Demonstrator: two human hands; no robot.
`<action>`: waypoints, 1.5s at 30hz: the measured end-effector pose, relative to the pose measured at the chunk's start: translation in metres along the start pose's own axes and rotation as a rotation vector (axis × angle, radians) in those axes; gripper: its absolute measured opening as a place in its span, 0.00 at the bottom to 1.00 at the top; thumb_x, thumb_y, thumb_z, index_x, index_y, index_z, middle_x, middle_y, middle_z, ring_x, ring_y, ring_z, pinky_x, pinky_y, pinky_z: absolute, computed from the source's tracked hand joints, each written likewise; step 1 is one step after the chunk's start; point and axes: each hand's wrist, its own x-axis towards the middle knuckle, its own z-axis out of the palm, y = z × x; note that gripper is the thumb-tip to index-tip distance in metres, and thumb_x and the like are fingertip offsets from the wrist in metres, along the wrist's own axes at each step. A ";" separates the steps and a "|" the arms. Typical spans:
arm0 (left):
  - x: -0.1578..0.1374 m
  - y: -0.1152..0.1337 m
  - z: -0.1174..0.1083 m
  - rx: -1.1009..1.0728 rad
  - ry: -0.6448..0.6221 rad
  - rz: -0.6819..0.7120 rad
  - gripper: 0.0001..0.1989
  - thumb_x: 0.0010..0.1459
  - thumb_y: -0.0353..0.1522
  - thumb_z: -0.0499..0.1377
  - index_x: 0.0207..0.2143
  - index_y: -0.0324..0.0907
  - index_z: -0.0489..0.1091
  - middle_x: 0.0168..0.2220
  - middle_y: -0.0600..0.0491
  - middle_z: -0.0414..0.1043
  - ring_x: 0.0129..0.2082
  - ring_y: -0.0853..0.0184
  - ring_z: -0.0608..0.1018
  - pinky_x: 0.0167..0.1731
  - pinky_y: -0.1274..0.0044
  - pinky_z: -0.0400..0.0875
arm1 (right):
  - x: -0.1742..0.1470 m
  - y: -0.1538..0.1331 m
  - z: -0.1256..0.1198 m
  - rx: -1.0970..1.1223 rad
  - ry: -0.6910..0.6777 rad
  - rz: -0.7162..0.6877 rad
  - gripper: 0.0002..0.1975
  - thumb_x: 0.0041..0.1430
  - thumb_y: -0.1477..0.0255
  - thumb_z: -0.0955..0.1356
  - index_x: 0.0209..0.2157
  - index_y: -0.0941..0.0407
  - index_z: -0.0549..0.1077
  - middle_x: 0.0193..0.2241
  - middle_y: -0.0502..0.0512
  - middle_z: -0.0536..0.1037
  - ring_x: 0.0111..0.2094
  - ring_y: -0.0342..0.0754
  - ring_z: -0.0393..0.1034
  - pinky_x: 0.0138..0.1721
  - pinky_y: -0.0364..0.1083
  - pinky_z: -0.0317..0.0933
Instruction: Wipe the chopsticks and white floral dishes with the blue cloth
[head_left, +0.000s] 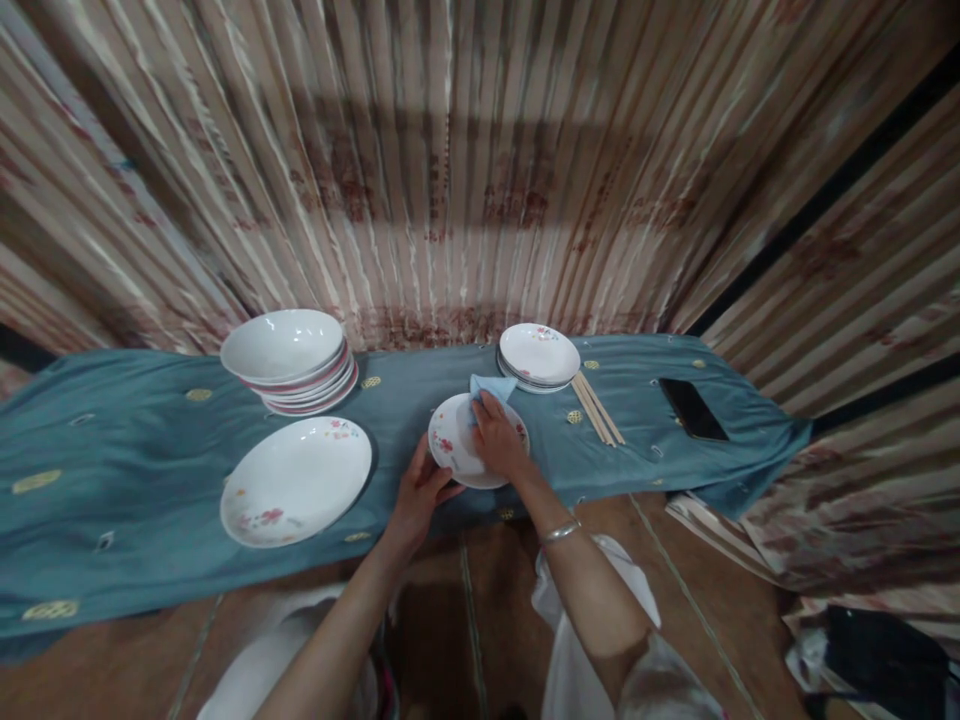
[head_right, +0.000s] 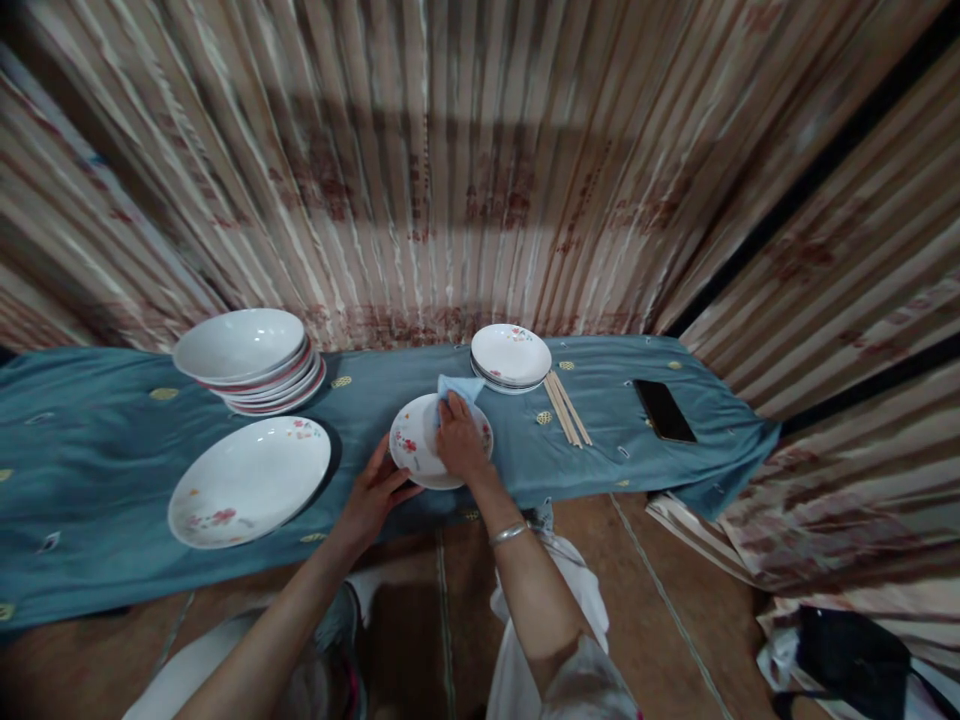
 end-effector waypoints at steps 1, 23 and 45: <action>0.000 0.000 0.000 0.001 0.001 -0.001 0.40 0.48 0.31 0.65 0.63 0.50 0.54 0.55 0.47 0.68 0.52 0.56 0.73 0.42 0.66 0.76 | 0.001 -0.001 0.005 0.046 0.005 -0.011 0.27 0.56 0.79 0.60 0.59 0.64 0.60 0.63 0.67 0.55 0.66 0.54 0.43 0.66 0.57 0.43; 0.001 -0.004 -0.001 -0.046 -0.014 0.015 0.38 0.48 0.31 0.65 0.61 0.53 0.57 0.58 0.50 0.66 0.55 0.54 0.70 0.44 0.63 0.75 | 0.001 -0.036 -0.012 0.794 -0.315 -0.058 0.14 0.62 0.71 0.62 0.47 0.55 0.74 0.55 0.57 0.69 0.58 0.47 0.61 0.60 0.47 0.51; -0.001 0.018 0.007 -0.070 0.003 -0.058 0.30 0.45 0.34 0.60 0.54 0.47 0.65 0.34 0.55 0.74 0.29 0.67 0.75 0.27 0.76 0.72 | -0.022 -0.022 -0.062 0.980 -0.669 0.014 0.09 0.52 0.70 0.66 0.26 0.57 0.78 0.36 0.52 0.78 0.41 0.46 0.71 0.48 0.45 0.59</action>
